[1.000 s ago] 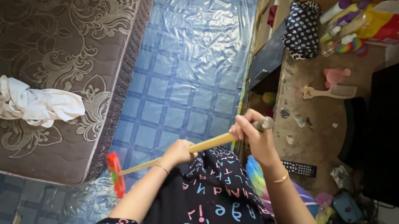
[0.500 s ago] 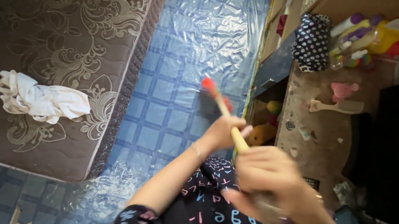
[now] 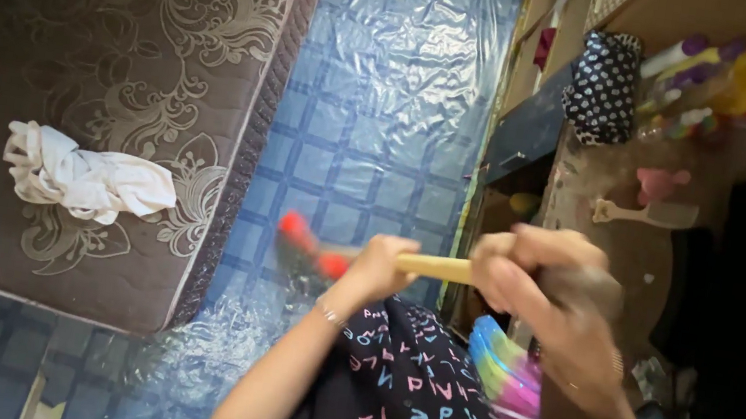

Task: Sweeping the floor with a broom.

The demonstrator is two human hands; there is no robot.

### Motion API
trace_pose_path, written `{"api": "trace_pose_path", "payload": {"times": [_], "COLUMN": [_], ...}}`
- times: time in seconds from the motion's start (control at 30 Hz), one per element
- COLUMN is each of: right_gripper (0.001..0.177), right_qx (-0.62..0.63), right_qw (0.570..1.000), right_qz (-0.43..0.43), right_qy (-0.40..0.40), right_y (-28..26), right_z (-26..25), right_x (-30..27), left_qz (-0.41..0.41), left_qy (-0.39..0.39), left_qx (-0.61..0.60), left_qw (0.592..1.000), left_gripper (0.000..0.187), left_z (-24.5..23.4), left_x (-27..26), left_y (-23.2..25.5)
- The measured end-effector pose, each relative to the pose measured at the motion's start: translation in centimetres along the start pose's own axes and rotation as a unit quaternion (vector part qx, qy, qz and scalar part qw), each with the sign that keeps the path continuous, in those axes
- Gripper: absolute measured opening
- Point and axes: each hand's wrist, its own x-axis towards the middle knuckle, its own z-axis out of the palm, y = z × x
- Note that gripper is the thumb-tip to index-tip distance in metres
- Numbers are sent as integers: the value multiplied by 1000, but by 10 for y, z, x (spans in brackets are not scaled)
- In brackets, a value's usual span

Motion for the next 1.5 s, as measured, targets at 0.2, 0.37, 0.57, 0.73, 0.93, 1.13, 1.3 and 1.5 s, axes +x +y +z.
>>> {"api": "trace_pose_path", "payload": {"times": [0.2, 0.37, 0.57, 0.73, 0.93, 1.13, 1.3, 1.5], "right_gripper": [30, 28, 30, 42, 35, 34, 30, 23], "right_qx": [99, 92, 66, -9, -300, -253, -49, -16], "right_qw": [982, 961, 973, 982, 931, 934, 987, 990], "right_qz": [152, 208, 52, -187, -171, -197, -120, 137], "right_qy": [57, 156, 213, 10, -121, -159, -89, -6], "right_y": [157, 210, 125, 9, 0, 31, 10, 69], "right_z": [-14, -42, -98, -88, -1, 11, -23, -26], "right_x": [30, 16, 63, 77, 133, 175, 181, 216], "left_qz": [-182, -161, -124, 24, 89, 61, 69, -50], "left_qy": [-103, -225, -174, -108, 70, 92, 67, 44], "left_qx": [9, 70, -17, -77, -55, -67, -17, 24], "left_qw": [978, 958, 977, 991, 992, 992, 995, 997], "left_gripper": [18, 21, 28, 34, 37, 28, 28, 14], "left_z": [49, 64, 13, -45, -38, -44, -66, -79], "left_x": [-64, -49, 70, 151, 212, 218, 178, 122], "left_y": [-139, -153, -56, 35, -14, -56, -35, -86]}}
